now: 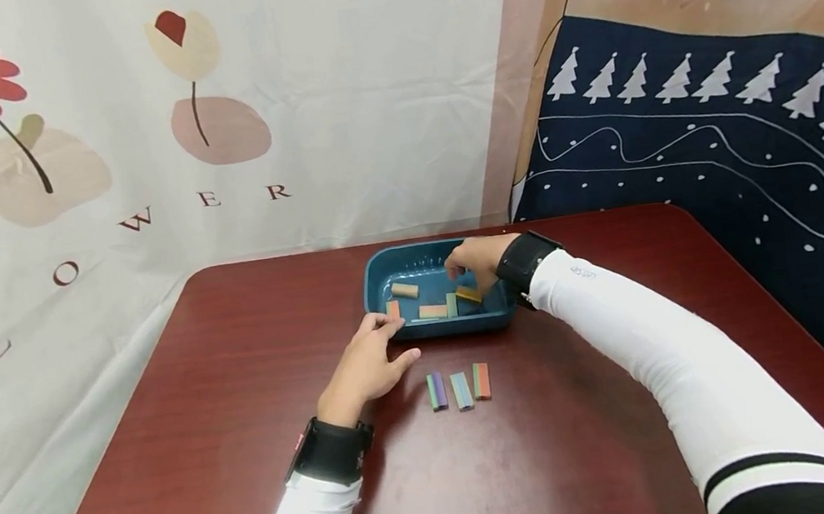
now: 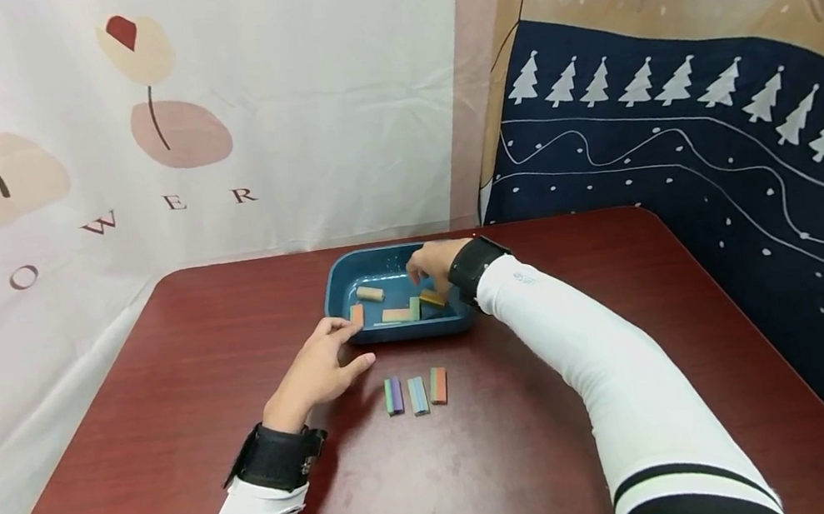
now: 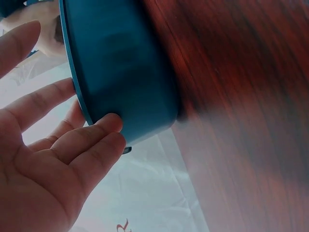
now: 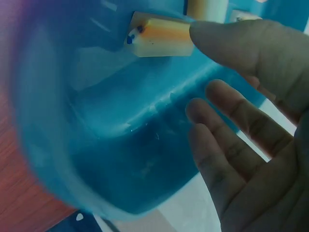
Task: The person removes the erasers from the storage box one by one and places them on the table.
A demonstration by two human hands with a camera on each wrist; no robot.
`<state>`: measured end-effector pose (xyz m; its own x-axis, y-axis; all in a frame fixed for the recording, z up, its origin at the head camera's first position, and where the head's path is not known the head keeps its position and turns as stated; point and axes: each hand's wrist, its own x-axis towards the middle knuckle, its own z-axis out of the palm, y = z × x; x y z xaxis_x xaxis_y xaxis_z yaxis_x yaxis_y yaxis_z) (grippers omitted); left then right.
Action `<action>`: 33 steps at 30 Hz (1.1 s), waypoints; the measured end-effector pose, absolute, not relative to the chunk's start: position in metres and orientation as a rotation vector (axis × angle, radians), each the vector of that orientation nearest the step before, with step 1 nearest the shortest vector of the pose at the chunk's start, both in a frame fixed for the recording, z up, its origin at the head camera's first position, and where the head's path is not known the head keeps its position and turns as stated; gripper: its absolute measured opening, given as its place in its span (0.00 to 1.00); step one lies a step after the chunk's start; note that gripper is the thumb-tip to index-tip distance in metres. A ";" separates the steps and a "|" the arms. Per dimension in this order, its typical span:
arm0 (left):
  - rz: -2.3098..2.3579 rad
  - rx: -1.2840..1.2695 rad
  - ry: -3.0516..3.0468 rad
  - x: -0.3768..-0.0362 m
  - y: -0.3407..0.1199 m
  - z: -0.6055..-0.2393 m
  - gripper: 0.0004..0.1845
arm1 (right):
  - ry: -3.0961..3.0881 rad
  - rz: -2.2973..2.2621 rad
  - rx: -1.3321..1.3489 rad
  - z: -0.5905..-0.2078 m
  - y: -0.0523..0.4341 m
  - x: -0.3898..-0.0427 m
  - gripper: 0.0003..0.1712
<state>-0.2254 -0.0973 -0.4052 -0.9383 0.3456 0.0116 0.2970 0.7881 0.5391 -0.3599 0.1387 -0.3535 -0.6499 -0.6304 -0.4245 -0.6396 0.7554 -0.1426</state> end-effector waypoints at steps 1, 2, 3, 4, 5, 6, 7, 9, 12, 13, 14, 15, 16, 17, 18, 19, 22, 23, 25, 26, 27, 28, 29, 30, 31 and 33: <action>0.852 0.519 2.887 -0.225 -0.097 -0.405 0.32 | 2.489 0.036 -0.952 -0.354 0.137 -0.362 0.28; 0.855 0.518 2.886 -0.225 -0.097 -0.405 0.32 | 2.479 0.046 -0.943 -0.355 0.135 -0.363 0.28; 0.856 0.520 2.885 -0.225 -0.097 -0.405 0.32 | 2.469 0.058 -0.930 -0.356 0.133 -0.365 0.29; 0.863 0.520 2.883 -0.224 -0.097 -0.405 0.32 | 2.460 0.083 -0.924 -0.356 0.132 -0.366 0.29; 0.862 0.521 2.882 -0.224 -0.097 -0.405 0.32 | 2.454 0.108 -0.920 -0.357 0.130 -0.368 0.29; 0.861 0.523 2.882 -0.223 -0.097 -0.405 0.32 | 2.451 0.130 -0.911 -0.357 0.129 -0.368 0.30; 0.865 0.522 2.880 -0.222 -0.097 -0.405 0.32 | 2.448 0.160 -0.912 -0.357 0.128 -0.370 0.30; 0.866 0.519 2.880 -0.221 -0.096 -0.405 0.31 | 2.436 0.216 -0.907 -0.360 0.126 -0.373 0.31; 0.877 0.510 2.876 -0.220 -0.097 -0.405 0.31 | 2.424 0.258 -0.882 -0.364 0.122 -0.376 0.31; 0.880 0.510 2.876 -0.219 -0.097 -0.406 0.31 | 2.421 0.273 -0.873 -0.366 0.120 -0.376 0.30; 0.880 0.513 2.878 -0.219 -0.097 -0.406 0.31 | 2.420 0.285 -0.860 -0.367 0.119 -0.376 0.30; 0.883 0.516 2.879 -0.219 -0.097 -0.405 0.31 | 2.421 0.291 -0.845 -0.367 0.117 -0.376 0.29; 0.887 0.519 2.878 -0.219 -0.097 -0.405 0.31 | 2.426 0.304 -0.833 -0.368 0.115 -0.376 0.28; 0.890 0.523 2.880 -0.219 -0.097 -0.405 0.31 | 2.425 0.317 -0.825 -0.369 0.113 -0.377 0.28; 0.894 0.526 2.881 -0.219 -0.097 -0.405 0.31 | 2.424 0.332 -0.821 -0.369 0.112 -0.378 0.28; 0.897 0.527 2.879 -0.219 -0.097 -0.405 0.31 | 2.423 0.345 -0.817 -0.371 0.110 -0.378 0.28; 0.906 0.526 2.875 -0.218 -0.096 -0.406 0.31 | 2.412 0.357 -0.798 -0.375 0.107 -0.380 0.27; 0.906 0.526 2.876 -0.218 -0.096 -0.405 0.31 | 2.406 0.359 -0.795 -0.376 0.106 -0.381 0.27; 0.908 0.526 2.878 -0.218 -0.097 -0.405 0.31 | 2.404 0.364 -0.794 -0.377 0.105 -0.383 0.26; 0.908 0.527 2.881 -0.219 -0.097 -0.405 0.31 | 2.402 0.362 -0.795 -0.378 0.105 -0.385 0.25; 0.909 0.528 2.882 -0.219 -0.097 -0.405 0.31 | 2.403 0.362 -0.800 -0.378 0.104 -0.386 0.24; 0.911 0.528 2.882 -0.219 -0.097 -0.404 0.31 | 2.403 0.363 -0.800 -0.379 0.104 -0.387 0.24; 0.910 0.527 2.883 -0.219 -0.097 -0.404 0.31 | 2.406 0.358 -0.802 -0.379 0.104 -0.387 0.23; 0.911 0.526 2.883 -0.219 -0.097 -0.404 0.31 | 2.408 0.353 -0.803 -0.380 0.104 -0.388 0.22; 0.913 0.524 2.884 -0.219 -0.097 -0.404 0.31 | 2.409 0.345 -0.801 -0.380 0.104 -0.388 0.21; 0.911 0.522 2.885 -0.219 -0.097 -0.403 0.31 | 2.406 0.335 -0.807 -0.382 0.104 -0.389 0.18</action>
